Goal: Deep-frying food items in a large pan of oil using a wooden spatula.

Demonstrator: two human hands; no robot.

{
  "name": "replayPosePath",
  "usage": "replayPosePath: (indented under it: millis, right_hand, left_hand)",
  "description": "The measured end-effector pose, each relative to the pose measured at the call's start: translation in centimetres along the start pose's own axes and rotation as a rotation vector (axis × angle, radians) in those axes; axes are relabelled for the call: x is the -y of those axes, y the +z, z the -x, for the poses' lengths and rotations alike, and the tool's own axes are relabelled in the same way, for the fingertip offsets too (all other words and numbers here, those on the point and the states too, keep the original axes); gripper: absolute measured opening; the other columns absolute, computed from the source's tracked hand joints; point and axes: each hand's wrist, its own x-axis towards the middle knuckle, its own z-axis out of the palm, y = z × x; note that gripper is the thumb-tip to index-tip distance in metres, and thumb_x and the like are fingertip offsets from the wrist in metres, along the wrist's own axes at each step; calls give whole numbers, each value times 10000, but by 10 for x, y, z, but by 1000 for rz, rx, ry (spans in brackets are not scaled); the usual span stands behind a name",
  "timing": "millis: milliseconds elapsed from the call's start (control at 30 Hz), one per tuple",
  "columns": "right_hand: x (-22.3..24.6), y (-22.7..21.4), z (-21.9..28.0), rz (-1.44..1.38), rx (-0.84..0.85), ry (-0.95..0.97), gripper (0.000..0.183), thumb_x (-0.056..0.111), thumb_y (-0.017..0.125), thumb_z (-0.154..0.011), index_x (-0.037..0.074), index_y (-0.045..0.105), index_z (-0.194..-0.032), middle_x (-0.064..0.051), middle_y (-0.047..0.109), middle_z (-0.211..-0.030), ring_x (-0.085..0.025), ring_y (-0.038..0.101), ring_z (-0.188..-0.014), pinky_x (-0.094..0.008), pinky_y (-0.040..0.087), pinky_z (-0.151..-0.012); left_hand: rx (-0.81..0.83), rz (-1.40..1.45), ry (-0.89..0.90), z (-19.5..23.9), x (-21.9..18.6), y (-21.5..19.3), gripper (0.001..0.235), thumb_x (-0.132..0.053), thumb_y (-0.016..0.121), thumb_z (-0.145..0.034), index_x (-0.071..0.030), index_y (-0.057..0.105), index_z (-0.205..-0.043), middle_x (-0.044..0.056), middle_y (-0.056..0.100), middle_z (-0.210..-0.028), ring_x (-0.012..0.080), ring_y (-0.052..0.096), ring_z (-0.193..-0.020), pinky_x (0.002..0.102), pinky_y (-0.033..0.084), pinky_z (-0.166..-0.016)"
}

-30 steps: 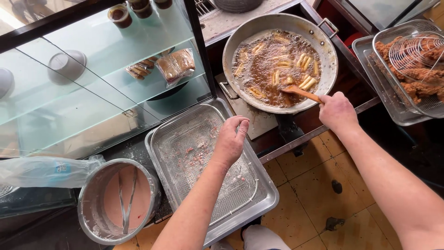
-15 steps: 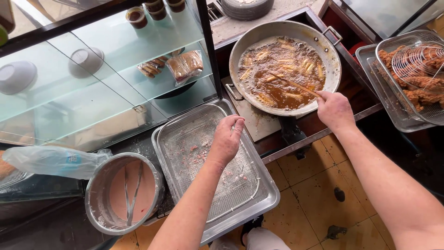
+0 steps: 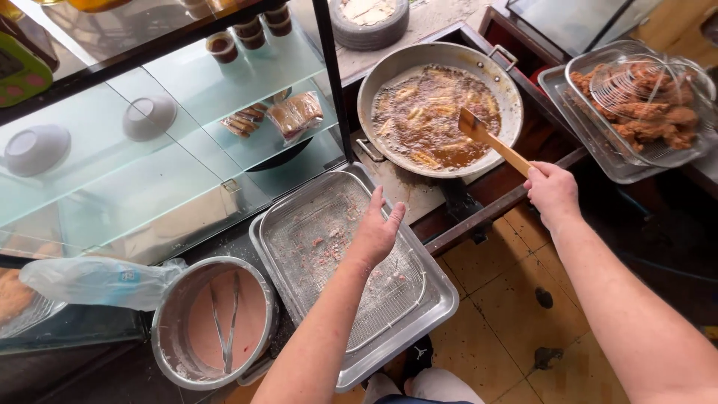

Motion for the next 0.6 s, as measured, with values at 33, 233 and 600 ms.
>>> replayPosePath:
  millis: [33, 233, 600]
  right_hand:
    - [1, -2, 10, 1, -13, 0, 291, 166, 608, -1035, 71, 708, -1292, -12, 646, -839, -110, 555, -673, -295, 476, -619]
    - [-36, -8, 46, 550, -66, -227, 329, 215, 607, -1026, 92, 689, -1320, -192, 731, -1071, -330, 692, -970, -438, 545, -879]
    - [-19, -13, 82, 864, 127, -154, 238, 194, 498, -1045, 168, 608, -1254, -236, 721, -1017, -456, 680, -990, -560, 546, -852]
  left_hand:
    - [10, 3, 7, 1, -1, 2, 808, -495, 603, -966, -79, 294, -1586, 265, 492, -1482, 391, 477, -1394, 427, 370, -1146]
    - [54, -123, 72, 11, -13, 14, 759, -501, 593, -973, -74, 371, -1560, 270, 456, -1536, 406, 429, -1433, 441, 338, -1179]
    - [44, -56, 129, 27, -27, 40, 658, -450, 589, -980, -31, 482, -1476, 239, 530, -1480, 386, 508, -1369, 420, 396, -1141]
